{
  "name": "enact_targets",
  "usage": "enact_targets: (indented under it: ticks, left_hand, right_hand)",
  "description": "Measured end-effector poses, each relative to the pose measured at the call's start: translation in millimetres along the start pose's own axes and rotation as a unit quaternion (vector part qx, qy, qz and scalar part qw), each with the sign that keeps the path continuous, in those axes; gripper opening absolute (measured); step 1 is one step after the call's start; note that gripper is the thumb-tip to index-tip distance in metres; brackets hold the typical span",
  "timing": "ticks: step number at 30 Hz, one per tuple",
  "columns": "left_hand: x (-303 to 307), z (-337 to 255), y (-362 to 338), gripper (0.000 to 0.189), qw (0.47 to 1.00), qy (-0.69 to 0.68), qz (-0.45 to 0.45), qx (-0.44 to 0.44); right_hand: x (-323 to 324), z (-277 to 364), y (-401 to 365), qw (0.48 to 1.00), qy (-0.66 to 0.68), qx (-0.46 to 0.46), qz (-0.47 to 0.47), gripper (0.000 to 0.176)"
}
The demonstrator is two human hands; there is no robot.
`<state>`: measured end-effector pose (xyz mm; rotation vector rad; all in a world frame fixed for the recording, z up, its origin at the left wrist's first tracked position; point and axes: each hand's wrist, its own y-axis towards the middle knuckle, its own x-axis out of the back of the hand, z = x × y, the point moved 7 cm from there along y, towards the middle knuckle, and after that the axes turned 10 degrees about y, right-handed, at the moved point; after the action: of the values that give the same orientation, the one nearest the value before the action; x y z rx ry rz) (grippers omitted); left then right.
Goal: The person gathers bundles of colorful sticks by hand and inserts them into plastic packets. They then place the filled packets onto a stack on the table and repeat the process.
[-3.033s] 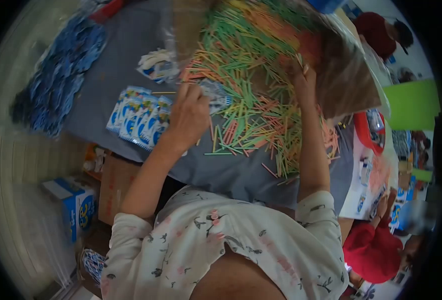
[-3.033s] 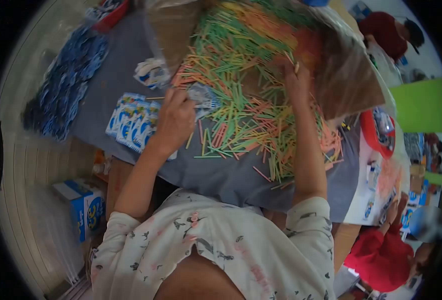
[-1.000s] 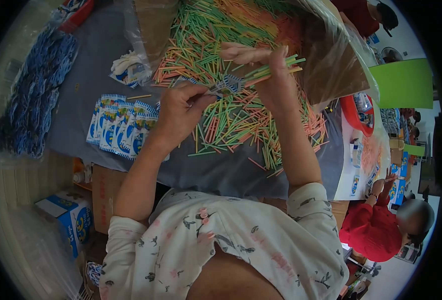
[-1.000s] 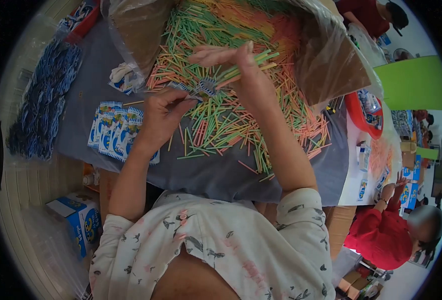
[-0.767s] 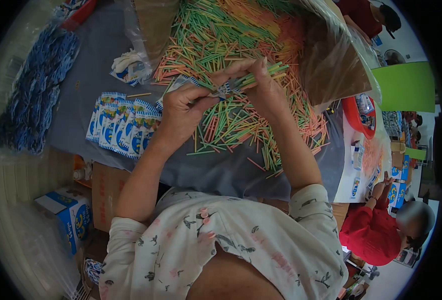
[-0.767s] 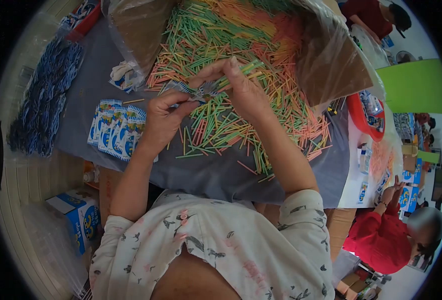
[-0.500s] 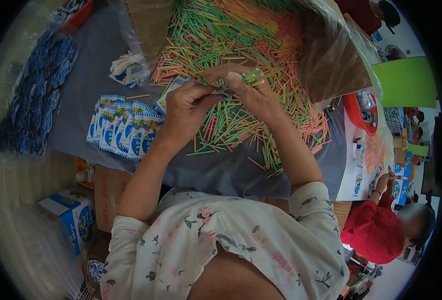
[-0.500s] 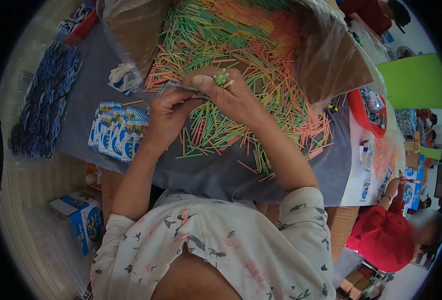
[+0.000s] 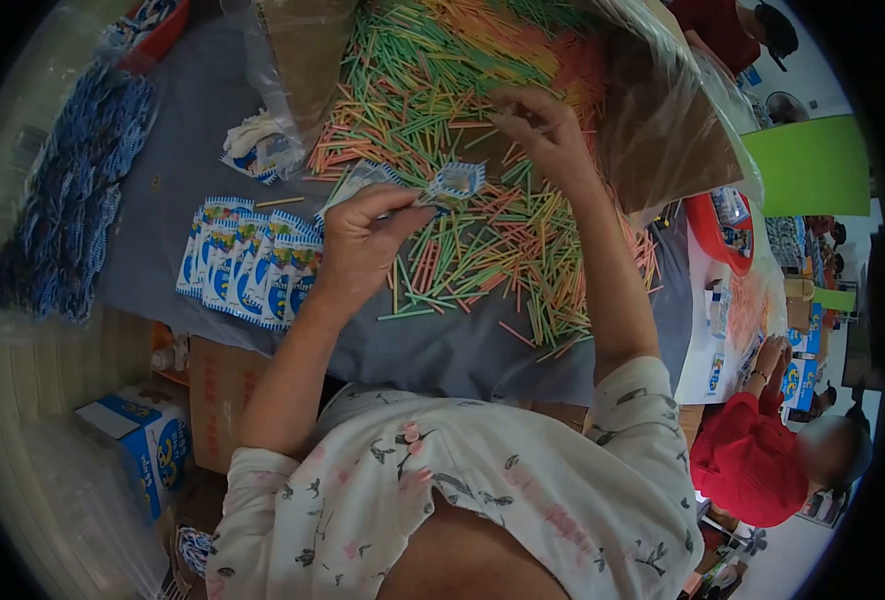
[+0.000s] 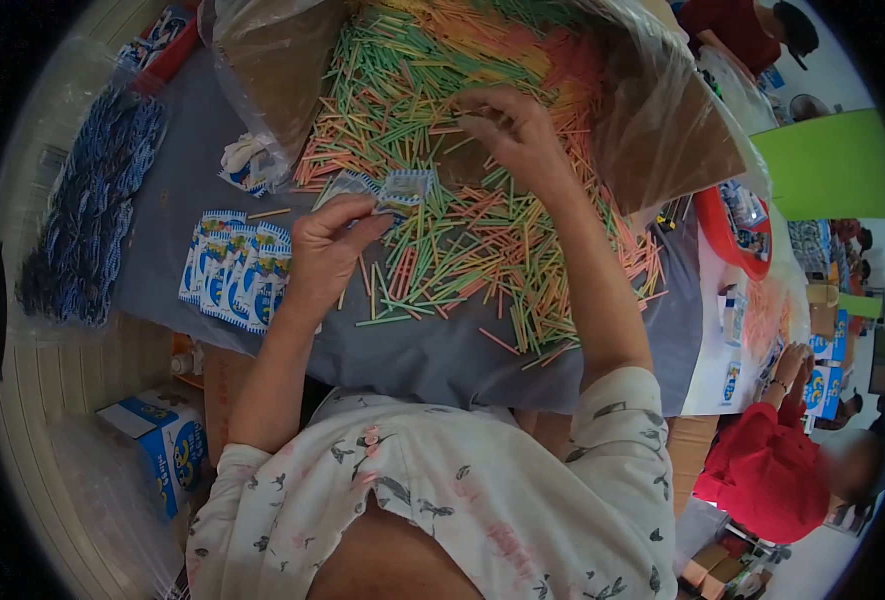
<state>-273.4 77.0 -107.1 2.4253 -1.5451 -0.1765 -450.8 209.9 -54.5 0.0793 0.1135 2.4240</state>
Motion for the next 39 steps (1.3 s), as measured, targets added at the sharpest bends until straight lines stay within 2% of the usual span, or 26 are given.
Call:
enact_targets:
  ticks: [1,2,4,6,7,9,11,12,14,16,18,19,21,23,25,27,29,30,32,34,35,37,38,39]
  left_hand:
    - [8,-1,-3,0.018,1.0,0.003,-0.016,-0.005]
    - [14,-2,-4,0.018,0.999,0.005,-0.035,-0.01]
    - [16,-5,-5,0.018,0.999,0.0,-0.042,-0.021]
    - [16,-7,-5,0.018,0.998,-0.008,-0.048,-0.031]
    - [15,-10,-6,0.019,0.997,0.032,-0.041,-0.055]
    - [18,-16,-6,0.02,0.994,0.076,-0.037,-0.075]
    - [20,-32,-8,0.024,0.981,0.111,-0.038,-0.153]
    - [23,-33,-8,0.024,0.982,0.113,-0.035,-0.148]
    - [27,-43,-12,0.027,0.97,0.113,-0.037,-0.213]
    - [33,-42,-15,0.027,0.97,0.109,-0.041,-0.214]
    - [35,-41,-19,0.028,0.97,0.099,-0.045,-0.216]
    - [35,-37,-19,0.026,0.975,0.111,-0.05,-0.184]
    - [33,-32,-18,0.024,0.979,0.118,-0.054,-0.155]
    - [26,-19,-11,0.018,0.985,0.156,-0.042,-0.056]
    - [22,-18,-4,0.016,0.982,0.171,-0.049,-0.06]
    - [21,-17,5,0.014,0.976,0.199,-0.06,-0.059]
    - [20,-23,13,0.013,0.964,0.24,-0.061,-0.094]
    - [19,-29,14,0.013,0.948,0.284,-0.067,-0.126]
    - [17,-34,15,0.014,0.944,0.29,-0.065,-0.142]
    - [11,-42,12,0.014,0.941,0.294,-0.055,-0.159]
    - [8,-46,10,0.014,0.937,0.303,-0.051,-0.165]
    - [3,-49,5,0.014,0.933,0.312,-0.046,-0.171]
    - [1,-51,3,0.014,0.921,0.34,-0.043,-0.187]
    - [-2,-53,1,0.014,0.907,0.368,-0.04,-0.202]
  right_hand:
    - [7,-4,9,0.947,-0.315,0.047,0.028,0.037]
    - [7,-12,15,0.795,-0.598,0.09,0.051,0.04]
    - [1,-29,26,0.809,-0.584,0.053,0.046,0.041]
    - [-2,-41,47,0.755,-0.653,-0.013,0.058,0.032]
    - [-7,-39,51,0.756,-0.651,-0.013,0.06,0.032]
    - [-12,-38,61,0.743,-0.661,-0.072,0.077,0.026]
    - [-11,-47,66,0.741,-0.664,-0.047,0.087,0.025]
    - [-10,-49,65,0.736,-0.671,-0.023,0.093,0.024]
    - [-4,-55,61,0.727,-0.679,-0.031,0.094,0.023]
    - [8,-61,54,0.717,-0.689,-0.035,0.097,0.022]
    - [18,-54,40,0.8,-0.59,0.071,0.078,0.015]
    - [11,-41,30,0.8,-0.591,0.07,0.078,0.015]
    - [15,3,5,0.927,-0.369,0.062,-0.03,0.01]
    - [11,24,-16,0.938,-0.335,0.07,-0.051,0.011]
    - [12,38,-25,0.948,-0.299,0.078,-0.077,0.013]
    - [-8,58,-34,0.856,-0.473,0.206,-0.04,0.011]
    - [-13,60,-40,0.847,-0.499,0.181,-0.039,0.013]
    - [-21,61,-42,0.841,-0.514,0.169,-0.009,0.013]
    - [-32,59,-44,0.835,-0.527,0.159,0.025,0.012]
    - [-42,51,-49,0.78,-0.601,0.158,0.071,0.012]
    - [-43,49,-50,0.781,-0.601,0.157,0.07,0.012]
    - [-56,49,-56,0.741,-0.62,0.237,0.107,0.016]
    - [-59,49,-57,0.741,-0.619,0.237,0.106,0.016]
    - [-64,49,-59,0.715,-0.644,0.253,0.101,0.015]
